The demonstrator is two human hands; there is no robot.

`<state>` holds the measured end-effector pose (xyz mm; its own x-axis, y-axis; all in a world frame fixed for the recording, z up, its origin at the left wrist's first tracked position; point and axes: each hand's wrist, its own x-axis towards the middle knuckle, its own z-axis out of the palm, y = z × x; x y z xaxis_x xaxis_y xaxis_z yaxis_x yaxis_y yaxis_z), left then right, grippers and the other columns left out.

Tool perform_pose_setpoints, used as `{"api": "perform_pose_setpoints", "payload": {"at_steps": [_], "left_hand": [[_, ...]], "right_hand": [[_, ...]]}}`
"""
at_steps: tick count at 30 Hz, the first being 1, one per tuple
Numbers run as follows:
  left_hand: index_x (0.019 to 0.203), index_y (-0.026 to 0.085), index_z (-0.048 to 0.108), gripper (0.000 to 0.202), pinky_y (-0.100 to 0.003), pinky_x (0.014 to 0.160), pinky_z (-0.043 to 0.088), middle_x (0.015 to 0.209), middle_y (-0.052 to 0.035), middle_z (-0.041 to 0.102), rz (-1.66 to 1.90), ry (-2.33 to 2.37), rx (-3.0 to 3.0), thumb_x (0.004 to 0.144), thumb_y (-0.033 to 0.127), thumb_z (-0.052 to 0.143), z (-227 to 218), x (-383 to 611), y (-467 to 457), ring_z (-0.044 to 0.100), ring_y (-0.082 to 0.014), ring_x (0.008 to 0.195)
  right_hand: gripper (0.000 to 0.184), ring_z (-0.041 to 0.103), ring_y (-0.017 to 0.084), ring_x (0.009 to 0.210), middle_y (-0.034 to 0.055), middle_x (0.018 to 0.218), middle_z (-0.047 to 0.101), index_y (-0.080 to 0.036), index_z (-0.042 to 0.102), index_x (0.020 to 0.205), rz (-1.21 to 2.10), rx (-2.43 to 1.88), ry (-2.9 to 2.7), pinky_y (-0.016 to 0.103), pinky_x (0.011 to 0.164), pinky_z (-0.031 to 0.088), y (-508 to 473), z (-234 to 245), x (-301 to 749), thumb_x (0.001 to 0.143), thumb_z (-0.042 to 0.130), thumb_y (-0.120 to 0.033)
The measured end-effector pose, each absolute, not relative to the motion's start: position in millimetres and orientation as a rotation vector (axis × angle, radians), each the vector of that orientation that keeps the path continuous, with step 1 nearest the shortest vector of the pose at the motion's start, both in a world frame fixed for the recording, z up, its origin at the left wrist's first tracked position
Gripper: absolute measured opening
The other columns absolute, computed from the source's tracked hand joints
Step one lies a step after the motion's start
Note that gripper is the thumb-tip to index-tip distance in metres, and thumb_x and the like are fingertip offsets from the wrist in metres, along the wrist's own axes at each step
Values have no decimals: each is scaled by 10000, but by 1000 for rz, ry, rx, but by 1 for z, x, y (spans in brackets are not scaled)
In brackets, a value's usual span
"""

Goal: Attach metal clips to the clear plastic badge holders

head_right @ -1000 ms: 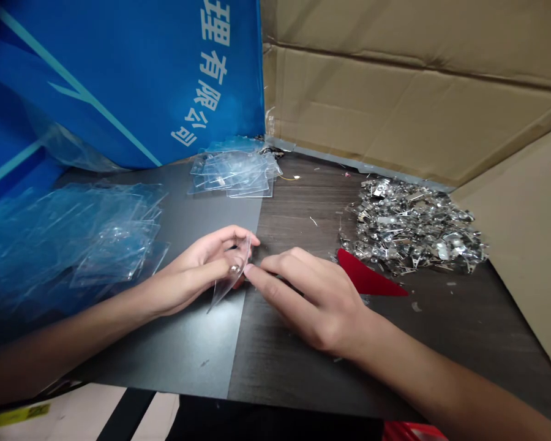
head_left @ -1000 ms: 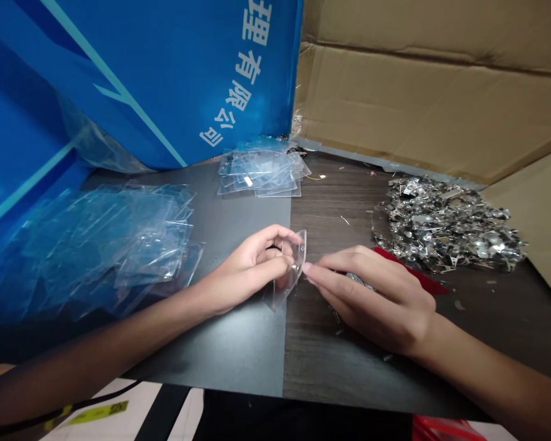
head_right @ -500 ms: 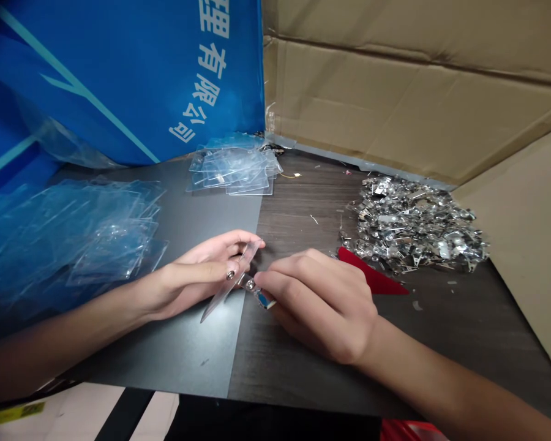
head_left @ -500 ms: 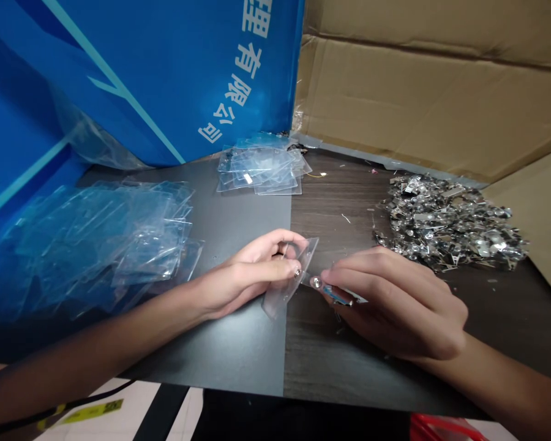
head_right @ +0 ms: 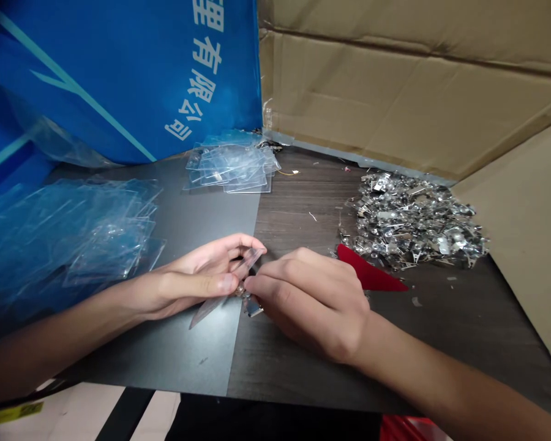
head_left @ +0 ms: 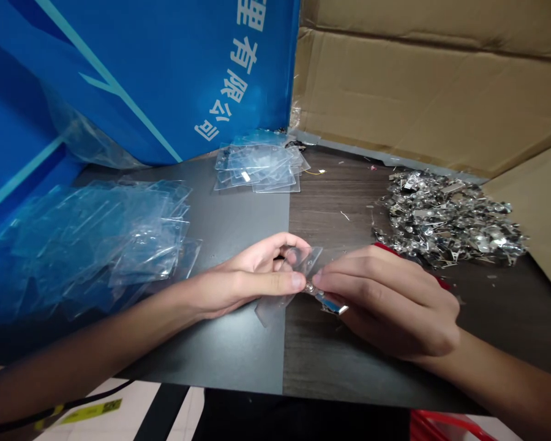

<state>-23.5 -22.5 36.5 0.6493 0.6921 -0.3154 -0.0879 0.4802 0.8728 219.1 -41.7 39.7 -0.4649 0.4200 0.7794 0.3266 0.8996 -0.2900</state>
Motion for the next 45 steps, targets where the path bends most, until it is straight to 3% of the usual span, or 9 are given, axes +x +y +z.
{"api": "perform_pose_setpoints", "payload": {"at_steps": [6, 12, 19, 27, 37, 43, 45], "left_hand": [[1311, 238, 624, 534, -348, 912, 414, 1216, -63, 575, 487, 728, 1022, 885, 413, 897, 40, -26, -21, 571, -218, 1074], [1334, 252, 610, 602, -328, 829, 408, 1091, -22, 537, 438, 716, 1072, 871, 478, 923, 36, -30, -18, 511, -168, 892], [1325, 247, 610, 563, -305, 779, 405, 998, 3, 502, 393, 762, 1127, 897, 486, 888, 40, -32, -18, 514, -170, 870], [1282, 231, 637, 558, -296, 791, 459, 1038, -24, 561, 455, 779, 1126, 911, 574, 874, 38, -28, -19, 557, -171, 896], [1271, 213, 660, 567, -269, 721, 420, 990, 0, 532, 433, 778, 1100, 865, 511, 922, 42, -25, -21, 485, -135, 825], [1279, 179, 671, 512, -260, 756, 453, 1049, -32, 606, 431, 775, 934, 893, 415, 909, 48, -25, -20, 568, -135, 881], [1250, 172, 682, 448, -253, 711, 452, 1014, -35, 627, 459, 799, 893, 898, 352, 893, 50, -27, -16, 575, -121, 822]], "right_hand": [[286, 761, 189, 772, 51, 937, 836, -219, 809, 1137, 181, -548, -2090, 340, 686, 655, -43, 39, 219, 1015, 665, -4], [265, 775, 188, 816, 57, 975, 846, -237, 774, 1137, 289, -570, -2121, 348, 748, 675, -44, 41, 218, 1023, 677, -18], [341, 767, 201, 845, 60, 1003, 839, -245, 786, 1313, 313, -532, -2145, 359, 751, 669, -44, 39, 217, 1051, 666, -62], [249, 763, 203, 808, 52, 947, 823, -242, 772, 1172, 293, -567, -2118, 381, 731, 660, -43, 43, 220, 1019, 708, -56], [269, 654, 170, 727, 25, 846, 734, -207, 707, 1097, 457, -478, -2104, 362, 696, 600, -44, 35, 217, 943, 679, 11], [260, 682, 180, 772, 43, 868, 740, -166, 723, 1136, 440, -431, -2090, 367, 727, 614, -42, 34, 219, 949, 685, 11], [274, 692, 180, 792, 56, 896, 750, -152, 732, 1165, 419, -445, -2073, 358, 735, 604, -39, 33, 219, 954, 690, 19]]}}
